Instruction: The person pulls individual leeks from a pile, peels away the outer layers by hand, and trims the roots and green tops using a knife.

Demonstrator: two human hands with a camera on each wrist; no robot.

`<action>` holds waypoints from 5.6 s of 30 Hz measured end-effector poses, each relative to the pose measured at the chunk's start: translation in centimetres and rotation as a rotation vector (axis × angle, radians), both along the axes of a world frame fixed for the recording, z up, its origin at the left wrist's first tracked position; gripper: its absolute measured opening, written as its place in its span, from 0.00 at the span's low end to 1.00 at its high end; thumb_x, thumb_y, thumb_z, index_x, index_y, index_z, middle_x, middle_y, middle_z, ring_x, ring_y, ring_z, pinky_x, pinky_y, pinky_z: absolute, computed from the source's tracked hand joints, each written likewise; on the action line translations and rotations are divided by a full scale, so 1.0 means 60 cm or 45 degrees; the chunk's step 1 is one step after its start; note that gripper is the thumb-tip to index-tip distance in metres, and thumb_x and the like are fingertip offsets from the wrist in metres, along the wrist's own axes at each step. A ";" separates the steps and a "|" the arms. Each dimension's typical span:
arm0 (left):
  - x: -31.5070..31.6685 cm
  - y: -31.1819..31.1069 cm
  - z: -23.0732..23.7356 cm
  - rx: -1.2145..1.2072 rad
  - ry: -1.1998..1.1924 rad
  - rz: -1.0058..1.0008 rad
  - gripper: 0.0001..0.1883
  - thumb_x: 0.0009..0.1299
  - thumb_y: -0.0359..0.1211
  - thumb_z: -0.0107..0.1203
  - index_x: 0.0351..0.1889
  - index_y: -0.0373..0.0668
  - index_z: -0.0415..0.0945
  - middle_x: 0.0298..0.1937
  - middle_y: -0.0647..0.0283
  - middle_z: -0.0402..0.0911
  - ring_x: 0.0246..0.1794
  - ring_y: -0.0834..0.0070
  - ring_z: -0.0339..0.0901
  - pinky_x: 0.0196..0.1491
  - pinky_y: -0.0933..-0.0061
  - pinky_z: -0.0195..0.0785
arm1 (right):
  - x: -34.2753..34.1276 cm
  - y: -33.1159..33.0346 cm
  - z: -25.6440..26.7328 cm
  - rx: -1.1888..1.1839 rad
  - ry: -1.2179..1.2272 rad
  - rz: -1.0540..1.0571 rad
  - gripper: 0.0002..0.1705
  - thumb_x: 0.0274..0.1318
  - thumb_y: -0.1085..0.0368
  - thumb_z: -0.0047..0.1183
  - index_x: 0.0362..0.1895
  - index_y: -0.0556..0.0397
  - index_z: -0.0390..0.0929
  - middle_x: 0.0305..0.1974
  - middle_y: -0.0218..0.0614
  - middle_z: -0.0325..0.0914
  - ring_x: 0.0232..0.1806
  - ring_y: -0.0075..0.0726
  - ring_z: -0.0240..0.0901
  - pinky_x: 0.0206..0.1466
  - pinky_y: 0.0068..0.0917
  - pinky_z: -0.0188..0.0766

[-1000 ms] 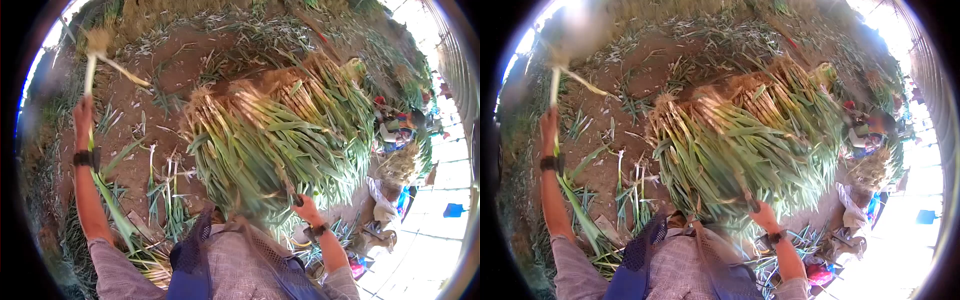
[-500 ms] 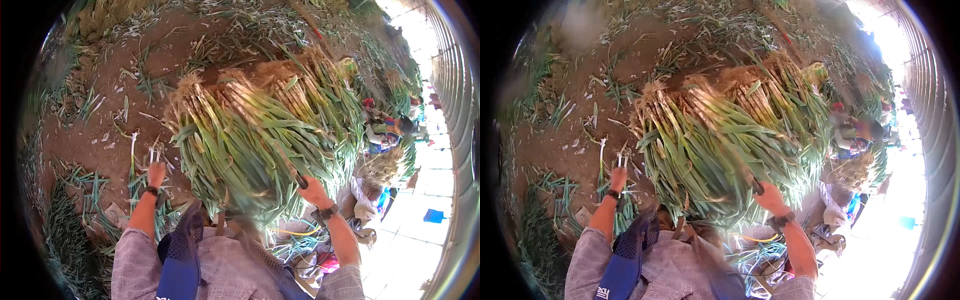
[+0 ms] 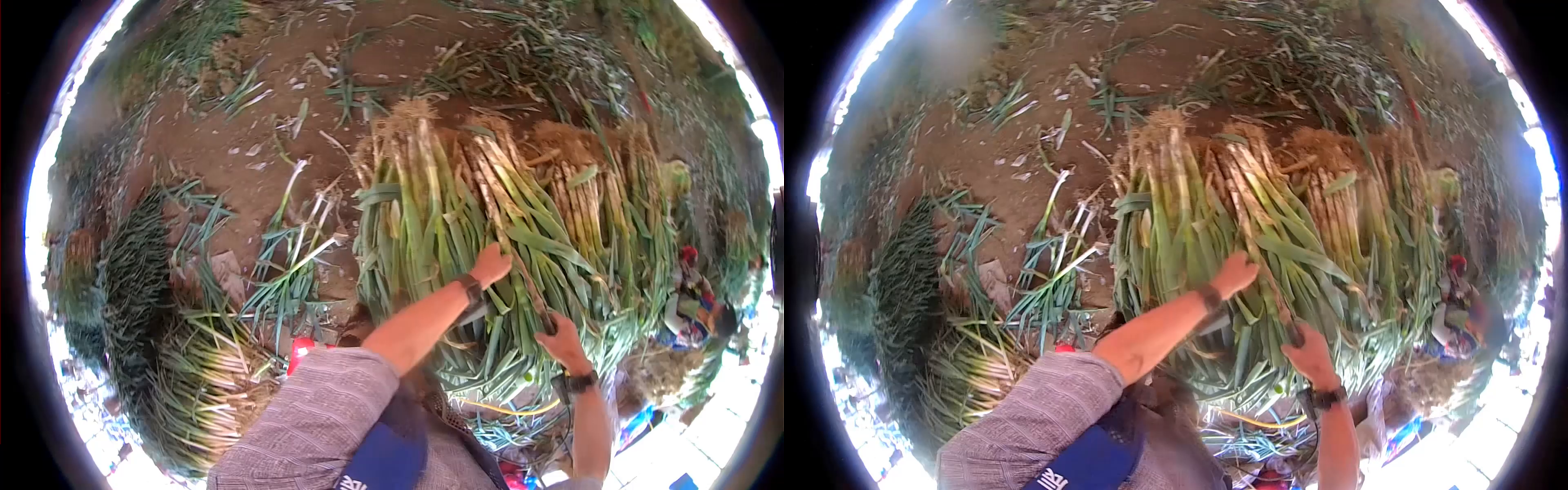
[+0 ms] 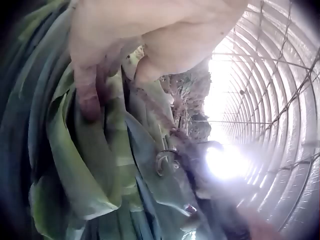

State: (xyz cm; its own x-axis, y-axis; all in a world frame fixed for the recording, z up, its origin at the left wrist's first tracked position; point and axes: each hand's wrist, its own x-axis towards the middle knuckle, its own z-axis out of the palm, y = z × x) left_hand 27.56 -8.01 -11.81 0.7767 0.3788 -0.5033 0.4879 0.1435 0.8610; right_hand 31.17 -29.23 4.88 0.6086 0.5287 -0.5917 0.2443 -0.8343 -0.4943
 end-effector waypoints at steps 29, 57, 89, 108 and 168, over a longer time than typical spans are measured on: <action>-0.216 -0.099 0.062 -0.949 0.075 -0.209 0.23 0.74 0.34 0.54 0.63 0.35 0.62 0.52 0.59 0.74 0.49 0.70 0.78 0.52 0.64 0.76 | -0.118 -0.152 0.122 -0.119 0.102 0.019 0.20 0.47 0.58 0.62 0.44 0.48 0.74 0.22 0.45 0.73 0.24 0.53 0.73 0.30 0.43 0.69; -0.265 -0.115 0.062 -1.210 0.198 0.099 0.17 0.79 0.39 0.40 0.58 0.40 0.69 0.51 0.63 0.78 0.51 0.68 0.77 0.55 0.58 0.73 | -0.297 -0.243 -0.009 -0.056 0.017 -0.100 0.21 0.48 0.59 0.60 0.48 0.49 0.75 0.30 0.49 0.79 0.33 0.59 0.77 0.34 0.48 0.71; -0.293 -0.171 -0.016 -0.484 0.034 0.255 0.18 0.67 0.36 0.53 0.48 0.31 0.77 0.39 0.60 0.80 0.39 0.73 0.73 0.42 0.71 0.66 | -0.352 -0.254 -0.037 0.012 -0.072 -0.191 0.22 0.47 0.60 0.63 0.48 0.51 0.75 0.28 0.48 0.78 0.32 0.55 0.78 0.36 0.43 0.72; -0.211 -0.141 0.055 0.529 0.159 -0.016 0.20 0.66 0.40 0.59 0.45 0.31 0.73 0.35 0.52 0.83 0.35 0.62 0.83 0.39 0.64 0.74 | -0.242 -0.153 -0.104 0.239 0.001 -0.294 0.24 0.47 0.60 0.62 0.50 0.52 0.75 0.30 0.51 0.80 0.34 0.57 0.79 0.37 0.43 0.74; -0.407 0.294 0.242 0.159 -0.410 1.086 0.14 0.73 0.47 0.54 0.37 0.47 0.72 0.24 0.71 0.74 0.17 0.83 0.71 0.18 0.81 0.68 | -0.267 -0.106 -0.011 0.188 0.190 0.122 0.22 0.43 0.62 0.65 0.44 0.56 0.77 0.22 0.39 0.72 0.23 0.35 0.68 0.30 0.33 0.69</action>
